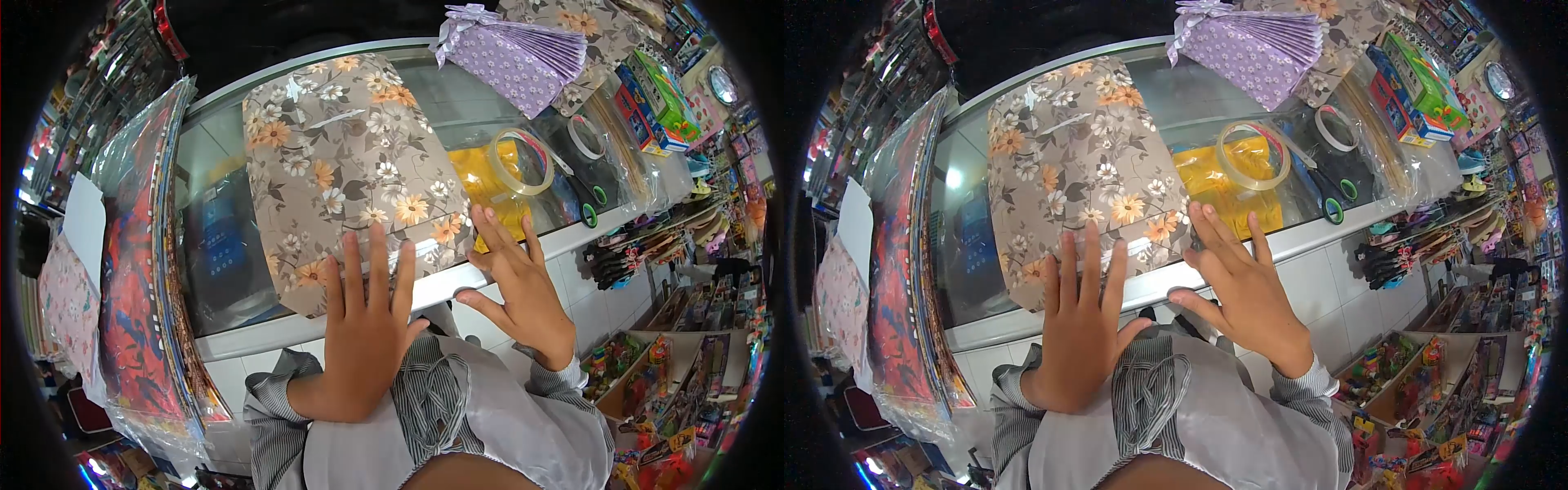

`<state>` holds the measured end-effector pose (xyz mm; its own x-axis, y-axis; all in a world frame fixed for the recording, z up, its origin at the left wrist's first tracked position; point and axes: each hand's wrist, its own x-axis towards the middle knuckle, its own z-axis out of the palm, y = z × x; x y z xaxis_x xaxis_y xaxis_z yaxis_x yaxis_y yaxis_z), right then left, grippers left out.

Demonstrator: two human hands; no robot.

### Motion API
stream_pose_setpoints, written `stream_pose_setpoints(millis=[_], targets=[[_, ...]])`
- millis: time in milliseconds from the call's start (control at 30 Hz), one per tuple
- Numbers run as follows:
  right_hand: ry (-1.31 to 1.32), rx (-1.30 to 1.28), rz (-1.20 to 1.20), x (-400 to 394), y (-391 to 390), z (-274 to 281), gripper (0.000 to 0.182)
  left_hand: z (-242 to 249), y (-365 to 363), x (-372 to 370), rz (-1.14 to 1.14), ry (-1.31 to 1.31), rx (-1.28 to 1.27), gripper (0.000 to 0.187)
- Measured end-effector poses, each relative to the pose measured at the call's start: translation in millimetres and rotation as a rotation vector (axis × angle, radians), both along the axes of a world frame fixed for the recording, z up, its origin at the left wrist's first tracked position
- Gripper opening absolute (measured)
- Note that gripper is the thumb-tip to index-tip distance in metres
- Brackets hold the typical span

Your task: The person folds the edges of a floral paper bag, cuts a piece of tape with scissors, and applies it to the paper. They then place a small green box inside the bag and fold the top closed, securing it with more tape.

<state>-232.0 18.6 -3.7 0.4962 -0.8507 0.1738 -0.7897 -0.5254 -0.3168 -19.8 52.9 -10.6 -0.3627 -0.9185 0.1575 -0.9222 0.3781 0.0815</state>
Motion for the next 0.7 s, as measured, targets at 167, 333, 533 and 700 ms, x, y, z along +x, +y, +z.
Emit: stream_pose_setpoints(millis=[167, 333, 533, 700], targets=[[-0.194, -0.042, 0.056, -12, -10, 6, 0.036, 1, -6, 1, -0.071, 0.017, 0.010, 0.086], [-0.078, -0.328, -0.256, -37, -41, 11, 0.032, 0, -7, 3, -0.079, 0.045, -0.013, 0.085], [-0.054, -0.343, -0.285, -37, -49, 1, 0.035, -4, -5, 10, -0.084, 0.068, -0.070, 0.083], [-0.188, -0.294, -0.066, -15, -33, 13, 0.036, -9, -6, 7, -0.076, 0.039, -0.097, 0.084]])
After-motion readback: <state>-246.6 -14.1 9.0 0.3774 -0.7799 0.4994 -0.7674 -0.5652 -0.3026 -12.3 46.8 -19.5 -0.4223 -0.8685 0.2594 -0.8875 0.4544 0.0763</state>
